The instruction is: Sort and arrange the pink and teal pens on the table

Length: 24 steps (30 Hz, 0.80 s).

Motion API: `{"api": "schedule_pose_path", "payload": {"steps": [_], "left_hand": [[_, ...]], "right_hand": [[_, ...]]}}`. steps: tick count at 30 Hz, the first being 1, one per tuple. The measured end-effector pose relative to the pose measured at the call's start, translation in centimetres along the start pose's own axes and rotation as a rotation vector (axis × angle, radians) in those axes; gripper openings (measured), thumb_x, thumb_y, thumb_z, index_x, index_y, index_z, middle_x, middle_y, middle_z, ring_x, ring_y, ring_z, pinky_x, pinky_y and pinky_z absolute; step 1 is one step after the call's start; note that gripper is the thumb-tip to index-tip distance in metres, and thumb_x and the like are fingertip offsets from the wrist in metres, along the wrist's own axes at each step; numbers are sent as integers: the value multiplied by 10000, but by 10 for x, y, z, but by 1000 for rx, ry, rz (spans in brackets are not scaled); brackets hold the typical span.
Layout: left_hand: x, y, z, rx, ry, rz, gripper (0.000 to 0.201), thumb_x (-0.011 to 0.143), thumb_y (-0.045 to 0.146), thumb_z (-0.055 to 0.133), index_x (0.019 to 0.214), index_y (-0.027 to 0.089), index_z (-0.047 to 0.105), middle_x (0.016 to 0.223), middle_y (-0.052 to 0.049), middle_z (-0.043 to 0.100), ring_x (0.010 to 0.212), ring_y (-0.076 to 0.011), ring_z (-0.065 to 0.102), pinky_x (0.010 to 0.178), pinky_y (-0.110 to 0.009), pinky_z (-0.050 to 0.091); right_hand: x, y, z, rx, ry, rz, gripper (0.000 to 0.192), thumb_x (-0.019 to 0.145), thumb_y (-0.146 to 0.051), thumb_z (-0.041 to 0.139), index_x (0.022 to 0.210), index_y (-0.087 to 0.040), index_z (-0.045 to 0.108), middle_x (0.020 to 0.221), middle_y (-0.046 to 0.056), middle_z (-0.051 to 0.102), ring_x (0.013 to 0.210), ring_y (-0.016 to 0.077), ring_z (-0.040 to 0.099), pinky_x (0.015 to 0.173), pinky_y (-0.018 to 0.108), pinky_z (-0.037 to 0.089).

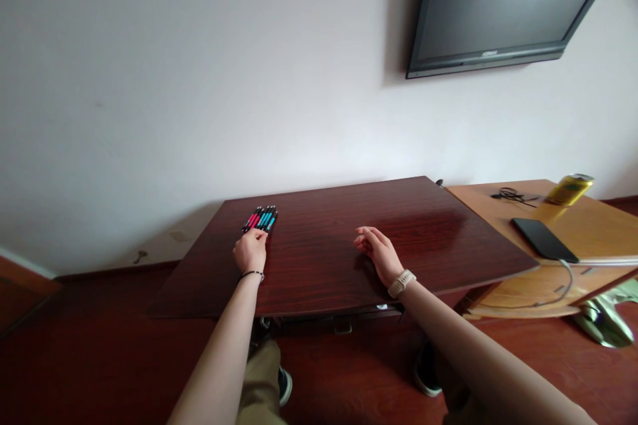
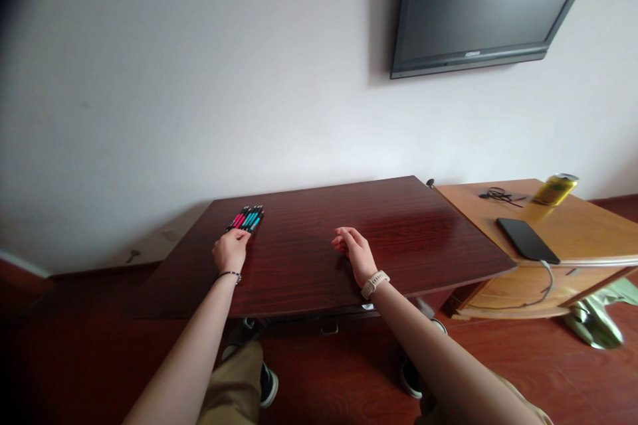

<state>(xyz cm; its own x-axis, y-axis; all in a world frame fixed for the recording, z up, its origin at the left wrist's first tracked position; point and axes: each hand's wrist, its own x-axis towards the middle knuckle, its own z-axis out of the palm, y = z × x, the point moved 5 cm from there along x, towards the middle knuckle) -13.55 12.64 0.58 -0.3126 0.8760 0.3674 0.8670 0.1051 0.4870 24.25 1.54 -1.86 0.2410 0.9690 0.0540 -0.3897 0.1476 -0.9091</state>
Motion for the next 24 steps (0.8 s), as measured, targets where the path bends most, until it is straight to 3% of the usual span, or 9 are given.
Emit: {"api": "schedule_pose_path", "payload": {"steps": [3,6,11,14,16,19,24], "left_hand": [[-2,7,1,94,-16,32,212,932,413,684,980,269,833,1034,-139,824,937,-319,752,790,-373,500],[2,-1,4,9,-6,17,225,904,431,708,972,264,841,1002,-120,828,920,-313,755,799,-376,516],[17,-43,5,-276,67,-122,277,895,401,671,1017,214,836,928,-85,826,874,-277,767,809,-365,570],[29,-67,-3,-269,178,-165,298,882,359,693,1098,192,812,1062,-101,821,975,-277,766,900,-377,578],[37,-76,-6,-202,175,-150,372,857,348,735,1182,173,785,1167,-124,802,1074,-297,748,974,-399,564],[46,-76,-3,-90,110,-89,448,855,371,757,1250,158,757,1303,-156,752,1182,-334,705,1042,-434,536],[54,-54,9,27,37,25,579,904,490,704,1380,162,682,1367,-185,700,1246,-378,635,1067,-477,501]], "right_hand": [[-1,-1,1,-1,-4,2,350,892,-562,767,985,-225,751,840,20,717,759,149,615,743,271,504],[-2,-3,1,-6,-7,-5,349,894,-561,764,982,-224,752,841,23,715,752,150,608,736,274,503],[-3,-3,1,-17,-12,-12,362,887,-573,765,982,-224,756,835,29,710,757,162,607,741,290,511],[-3,-1,3,-18,-19,-13,352,896,-567,759,993,-229,755,848,27,711,774,161,610,753,287,509],[-3,0,3,-22,-19,-14,346,900,-565,757,991,-231,754,854,26,711,781,159,611,758,284,506],[-3,-1,5,-40,-12,-21,356,892,-573,760,979,-228,754,845,28,708,773,163,609,752,291,504],[-4,-4,8,-84,7,-34,356,882,-572,763,961,-226,752,830,25,706,764,165,609,748,292,500]]}}
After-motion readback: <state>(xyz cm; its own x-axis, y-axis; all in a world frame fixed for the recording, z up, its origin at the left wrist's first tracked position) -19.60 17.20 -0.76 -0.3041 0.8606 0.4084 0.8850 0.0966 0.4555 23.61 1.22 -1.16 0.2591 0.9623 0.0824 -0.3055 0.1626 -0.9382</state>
